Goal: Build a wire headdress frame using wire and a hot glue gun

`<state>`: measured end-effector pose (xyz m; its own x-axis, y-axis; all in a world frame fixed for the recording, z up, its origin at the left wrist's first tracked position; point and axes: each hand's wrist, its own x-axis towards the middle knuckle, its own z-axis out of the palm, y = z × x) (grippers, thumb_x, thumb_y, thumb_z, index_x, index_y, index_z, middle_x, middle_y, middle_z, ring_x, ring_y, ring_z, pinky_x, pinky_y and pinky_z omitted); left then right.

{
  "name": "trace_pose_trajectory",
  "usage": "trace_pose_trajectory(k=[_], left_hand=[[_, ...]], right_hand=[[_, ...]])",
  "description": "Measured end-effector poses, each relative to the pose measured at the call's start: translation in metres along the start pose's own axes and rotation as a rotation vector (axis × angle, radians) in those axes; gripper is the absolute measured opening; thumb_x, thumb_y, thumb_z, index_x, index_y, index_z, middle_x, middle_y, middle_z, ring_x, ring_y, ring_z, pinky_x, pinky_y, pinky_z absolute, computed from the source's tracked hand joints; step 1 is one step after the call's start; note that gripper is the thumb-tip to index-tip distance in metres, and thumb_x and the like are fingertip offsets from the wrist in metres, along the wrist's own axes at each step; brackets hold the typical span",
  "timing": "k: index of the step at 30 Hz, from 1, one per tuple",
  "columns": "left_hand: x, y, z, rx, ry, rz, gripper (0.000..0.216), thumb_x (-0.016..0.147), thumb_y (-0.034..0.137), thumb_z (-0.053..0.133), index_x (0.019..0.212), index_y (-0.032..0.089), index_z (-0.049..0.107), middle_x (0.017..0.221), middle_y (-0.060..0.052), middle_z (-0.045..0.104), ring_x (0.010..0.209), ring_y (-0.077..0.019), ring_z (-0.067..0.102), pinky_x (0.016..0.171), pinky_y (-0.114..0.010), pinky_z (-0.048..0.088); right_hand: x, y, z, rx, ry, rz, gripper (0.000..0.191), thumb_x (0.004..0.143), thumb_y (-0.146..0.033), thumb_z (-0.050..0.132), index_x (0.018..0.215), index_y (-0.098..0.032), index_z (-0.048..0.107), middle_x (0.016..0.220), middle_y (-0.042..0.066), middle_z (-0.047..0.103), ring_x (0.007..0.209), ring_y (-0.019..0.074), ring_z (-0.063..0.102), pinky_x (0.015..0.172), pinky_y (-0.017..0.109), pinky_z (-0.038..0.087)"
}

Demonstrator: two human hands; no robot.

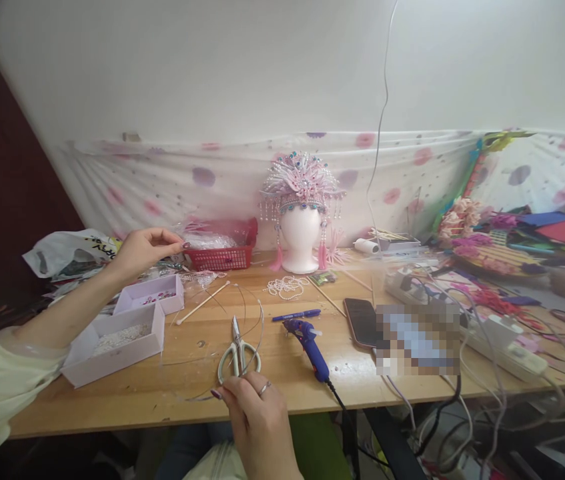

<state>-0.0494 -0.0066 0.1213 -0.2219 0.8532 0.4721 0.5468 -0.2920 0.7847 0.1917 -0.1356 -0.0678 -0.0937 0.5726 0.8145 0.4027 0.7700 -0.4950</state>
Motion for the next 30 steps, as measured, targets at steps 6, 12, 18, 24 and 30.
trace_pose_trajectory(k=[6, 12, 18, 24, 30], left_hand=[[0.000, -0.006, -0.006, 0.129, 0.009, 0.024, 0.024, 0.073, 0.040, 0.068, 0.058, 0.021, 0.064, 0.063, -0.002, 0.069, 0.070, -0.0231, 0.066, 0.071, -0.031, 0.049], [-0.005, -0.007, -0.009, 0.233, -0.054, 0.042, 0.024, 0.056, 0.025, 0.075, 0.080, 0.023, 0.076, 0.084, -0.004, 0.079, 0.095, -0.0287, 0.071, 0.085, -0.033, 0.049], [-0.022, -0.012, -0.016, 0.184, -0.044, 0.011, 0.027, 0.068, 0.036, 0.069, 0.089, 0.022, 0.078, 0.050, 0.001, 0.067, 0.065, -0.0260, 0.069, 0.075, -0.035, 0.051], [-0.104, -0.045, -0.018, -0.048, 0.172, -0.048, 0.021, 0.074, 0.041, 0.070, 0.088, 0.025, 0.075, 0.083, -0.002, 0.078, 0.094, -0.0252, 0.069, 0.098, -0.035, 0.046], [-0.185, -0.085, 0.005, -0.426, 0.202, -0.317, 0.050, 0.077, 0.059, 0.072, 0.049, 0.023, 0.051, 0.051, 0.000, 0.064, 0.062, -0.0191, 0.064, 0.079, -0.031, 0.055]], right_hand=[[-0.004, 0.005, 0.003, -0.006, -0.003, 0.015, 0.021, 0.104, -0.032, 0.051, 0.090, -0.023, 0.065, 0.070, 0.000, 0.066, 0.061, 0.0147, 0.062, 0.059, 0.023, 0.045], [-0.001, 0.004, 0.001, 0.019, 0.013, 0.013, 0.019, 0.103, -0.029, 0.051, 0.091, -0.024, 0.064, 0.070, 0.000, 0.066, 0.060, 0.0145, 0.062, 0.058, 0.023, 0.044], [0.001, 0.000, 0.004, 0.043, 0.016, 0.035, 0.014, 0.101, -0.025, 0.055, 0.090, -0.024, 0.064, 0.071, 0.000, 0.066, 0.062, 0.0144, 0.063, 0.059, 0.022, 0.046], [0.003, 0.001, 0.002, 0.069, 0.127, 0.071, 0.011, 0.098, -0.019, 0.058, 0.091, -0.023, 0.066, 0.071, -0.001, 0.066, 0.060, 0.0130, 0.064, 0.057, 0.021, 0.048], [0.010, 0.002, -0.002, 0.076, 0.140, 0.047, 0.018, 0.092, -0.006, 0.060, 0.096, -0.022, 0.065, 0.075, -0.002, 0.067, 0.063, 0.0110, 0.065, 0.060, 0.019, 0.053]])
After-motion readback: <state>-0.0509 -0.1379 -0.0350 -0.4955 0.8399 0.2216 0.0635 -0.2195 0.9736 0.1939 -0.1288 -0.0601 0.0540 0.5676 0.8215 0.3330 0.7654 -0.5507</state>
